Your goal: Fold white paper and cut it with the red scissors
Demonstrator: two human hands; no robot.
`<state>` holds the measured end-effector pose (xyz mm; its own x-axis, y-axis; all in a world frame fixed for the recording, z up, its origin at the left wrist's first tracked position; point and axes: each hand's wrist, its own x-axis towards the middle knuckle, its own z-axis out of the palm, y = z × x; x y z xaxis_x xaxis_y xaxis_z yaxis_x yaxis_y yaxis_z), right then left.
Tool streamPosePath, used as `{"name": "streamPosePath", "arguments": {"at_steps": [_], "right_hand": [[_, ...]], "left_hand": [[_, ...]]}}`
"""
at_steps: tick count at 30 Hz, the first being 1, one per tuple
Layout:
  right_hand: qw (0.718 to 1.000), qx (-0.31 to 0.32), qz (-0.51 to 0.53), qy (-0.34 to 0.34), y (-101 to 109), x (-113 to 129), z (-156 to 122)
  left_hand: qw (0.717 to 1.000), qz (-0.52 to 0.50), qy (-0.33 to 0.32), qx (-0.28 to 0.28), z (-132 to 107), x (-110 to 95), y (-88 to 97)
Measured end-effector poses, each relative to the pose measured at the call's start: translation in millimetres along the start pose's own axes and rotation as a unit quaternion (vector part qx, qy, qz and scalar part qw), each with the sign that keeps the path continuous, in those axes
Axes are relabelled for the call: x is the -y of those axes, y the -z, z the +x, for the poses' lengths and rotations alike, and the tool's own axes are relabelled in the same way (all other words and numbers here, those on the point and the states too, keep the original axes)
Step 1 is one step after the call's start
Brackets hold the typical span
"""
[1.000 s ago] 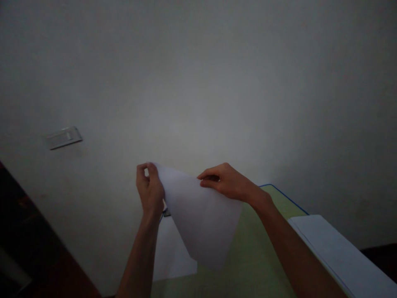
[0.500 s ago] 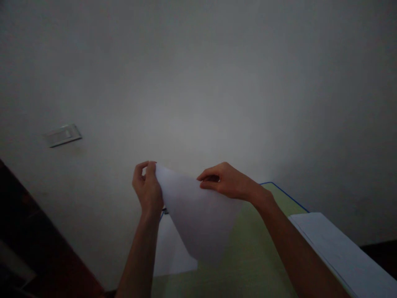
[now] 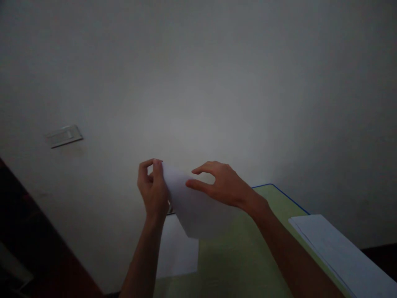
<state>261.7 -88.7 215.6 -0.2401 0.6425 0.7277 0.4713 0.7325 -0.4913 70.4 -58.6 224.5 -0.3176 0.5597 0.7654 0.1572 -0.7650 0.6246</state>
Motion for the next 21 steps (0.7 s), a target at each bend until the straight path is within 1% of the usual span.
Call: {"name": "streamPosePath", "arguments": {"at_steps": [4, 8, 10, 13, 15, 18, 21], "right_hand": [[0.997, -0.014, 0.074, -0.01, -7.5, 15.5, -0.9], [0.996, -0.016, 0.083, -0.011, -8.9, 18.4, 0.5], [0.996, -0.018, 0.091, -0.018, -5.2, 16.8, 1.3], [0.993, -0.026, 0.112, -0.023, 1.5, 15.4, 2.2], [0.991, -0.051, 0.121, -0.021, 4.0, 16.7, 2.6], [0.984, -0.103, 0.147, -0.007, 4.2, 20.7, 3.1], [0.982, -0.119, 0.148, 0.015, 3.7, 23.5, 3.2]], "left_hand": [[1.0, 0.007, -0.025, 0.016, -6.9, -13.5, -2.0], [0.998, 0.002, -0.045, 0.042, -11.0, -22.6, -3.3], [0.996, -0.002, -0.046, 0.071, -11.0, -24.1, -3.0], [0.992, -0.015, -0.022, 0.12, -10.0, -23.4, -1.6], [0.988, -0.032, 0.001, 0.153, -10.5, -23.0, -1.2], [0.973, -0.05, 0.02, 0.225, -14.3, -24.7, -2.9], [0.959, -0.048, 0.024, 0.278, -19.2, -27.7, -6.1]]}}
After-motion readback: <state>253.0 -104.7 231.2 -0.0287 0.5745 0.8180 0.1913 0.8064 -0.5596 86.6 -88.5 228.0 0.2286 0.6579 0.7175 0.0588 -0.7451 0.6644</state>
